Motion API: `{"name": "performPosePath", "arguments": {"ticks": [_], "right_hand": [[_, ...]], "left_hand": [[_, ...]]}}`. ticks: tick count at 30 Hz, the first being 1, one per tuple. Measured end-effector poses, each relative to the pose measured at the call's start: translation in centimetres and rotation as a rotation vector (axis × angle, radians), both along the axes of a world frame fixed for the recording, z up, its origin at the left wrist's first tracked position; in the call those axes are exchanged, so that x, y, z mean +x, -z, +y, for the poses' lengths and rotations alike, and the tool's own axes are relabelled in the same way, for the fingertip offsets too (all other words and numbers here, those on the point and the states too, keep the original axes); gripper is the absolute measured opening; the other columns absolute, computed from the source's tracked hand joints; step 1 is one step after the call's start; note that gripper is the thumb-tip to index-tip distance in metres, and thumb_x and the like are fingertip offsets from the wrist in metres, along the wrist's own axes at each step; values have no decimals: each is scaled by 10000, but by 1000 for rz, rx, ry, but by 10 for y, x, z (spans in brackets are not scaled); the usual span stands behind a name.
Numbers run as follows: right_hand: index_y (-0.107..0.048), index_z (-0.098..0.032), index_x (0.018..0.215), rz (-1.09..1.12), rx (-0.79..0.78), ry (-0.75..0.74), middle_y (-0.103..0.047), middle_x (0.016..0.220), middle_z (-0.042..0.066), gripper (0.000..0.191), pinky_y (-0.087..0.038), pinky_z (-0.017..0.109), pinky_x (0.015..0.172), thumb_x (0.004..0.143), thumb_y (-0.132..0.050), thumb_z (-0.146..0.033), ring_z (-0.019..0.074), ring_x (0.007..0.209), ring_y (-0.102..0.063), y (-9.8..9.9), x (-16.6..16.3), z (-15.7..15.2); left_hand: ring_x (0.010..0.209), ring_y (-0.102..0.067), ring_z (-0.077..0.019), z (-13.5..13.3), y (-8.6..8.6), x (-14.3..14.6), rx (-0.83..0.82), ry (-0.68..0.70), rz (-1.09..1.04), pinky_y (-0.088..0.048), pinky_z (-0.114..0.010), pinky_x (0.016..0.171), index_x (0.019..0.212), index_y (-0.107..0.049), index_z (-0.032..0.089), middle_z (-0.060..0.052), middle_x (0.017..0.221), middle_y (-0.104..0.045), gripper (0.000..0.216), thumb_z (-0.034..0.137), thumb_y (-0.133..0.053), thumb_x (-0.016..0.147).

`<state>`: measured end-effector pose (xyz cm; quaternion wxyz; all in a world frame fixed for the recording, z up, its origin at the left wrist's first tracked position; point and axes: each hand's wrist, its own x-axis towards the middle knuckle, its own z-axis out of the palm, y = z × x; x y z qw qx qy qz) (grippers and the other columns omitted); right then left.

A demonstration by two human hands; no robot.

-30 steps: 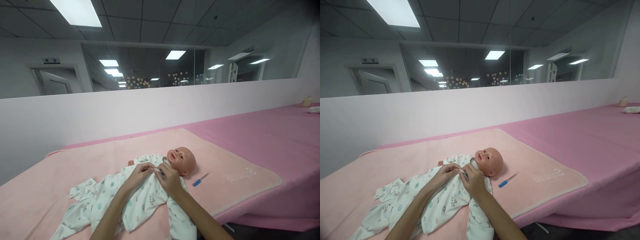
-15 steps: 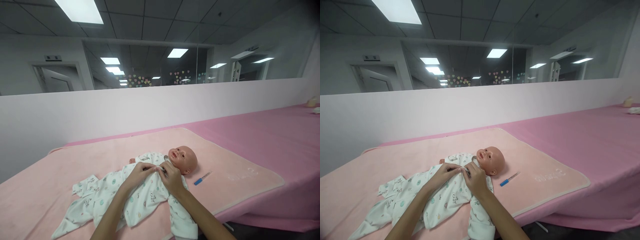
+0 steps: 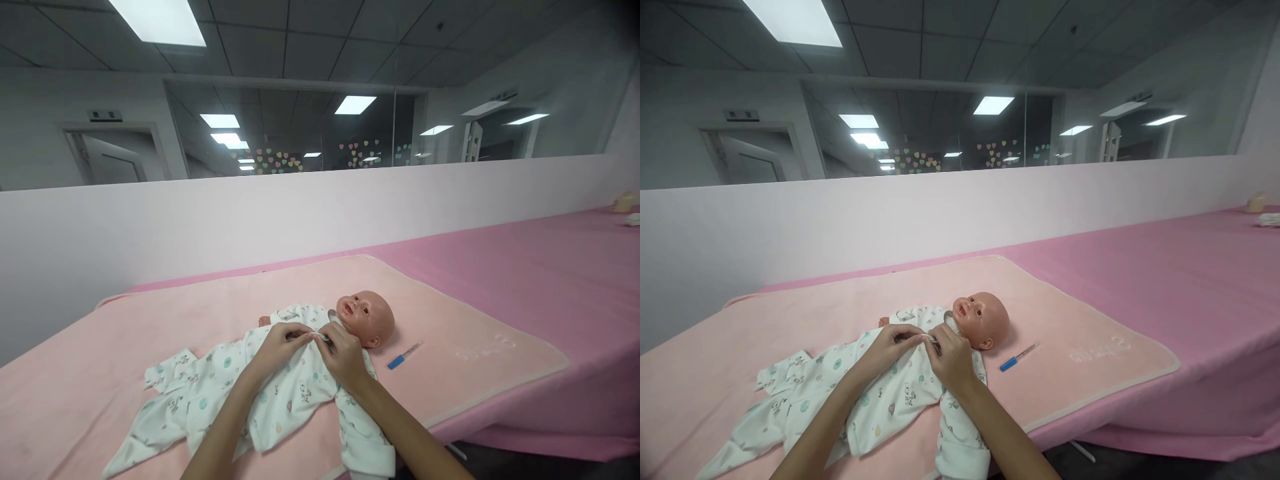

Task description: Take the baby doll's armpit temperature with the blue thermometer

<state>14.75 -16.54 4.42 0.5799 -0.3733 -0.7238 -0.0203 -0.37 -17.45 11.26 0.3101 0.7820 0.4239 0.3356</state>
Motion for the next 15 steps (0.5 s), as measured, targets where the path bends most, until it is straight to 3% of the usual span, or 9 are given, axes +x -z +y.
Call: {"name": "performPosePath", "arguments": {"ticks": [5, 10, 15], "right_hand": [[-519, -178, 710, 18, 12, 2, -525, 631, -1, 171, -333, 207, 524, 844, -445, -254, 90, 541, -470, -1, 1, -1], [-517, -181, 705, 38, 7, 0, -529, 635, -1, 174, -332, 210, 526, 845, -437, -246, 93, 552, -471, -5, 2, -3], [-527, -178, 721, 77, 4, -1, -535, 649, 5, 175, -332, 209, 513, 845, -432, -257, 94, 555, -472, -6, 1, -2]], "left_hand": [[795, -571, -173, 0, 0, 0, -11, -27, 4, -440, -258, 719, 911, -666, 176, -45, 819, -656, 279, 363, -537, 750], [934, -547, -196, -3, -3, -7, -57, 29, 0, -424, -297, 842, 991, -633, 194, -49, 987, -628, 300, 274, -562, 711], [922, -517, -192, -3, -7, -34, -173, 58, 103, -419, -281, 789, 1076, -582, 235, -39, 1075, -571, 408, 285, -611, 672]]}}
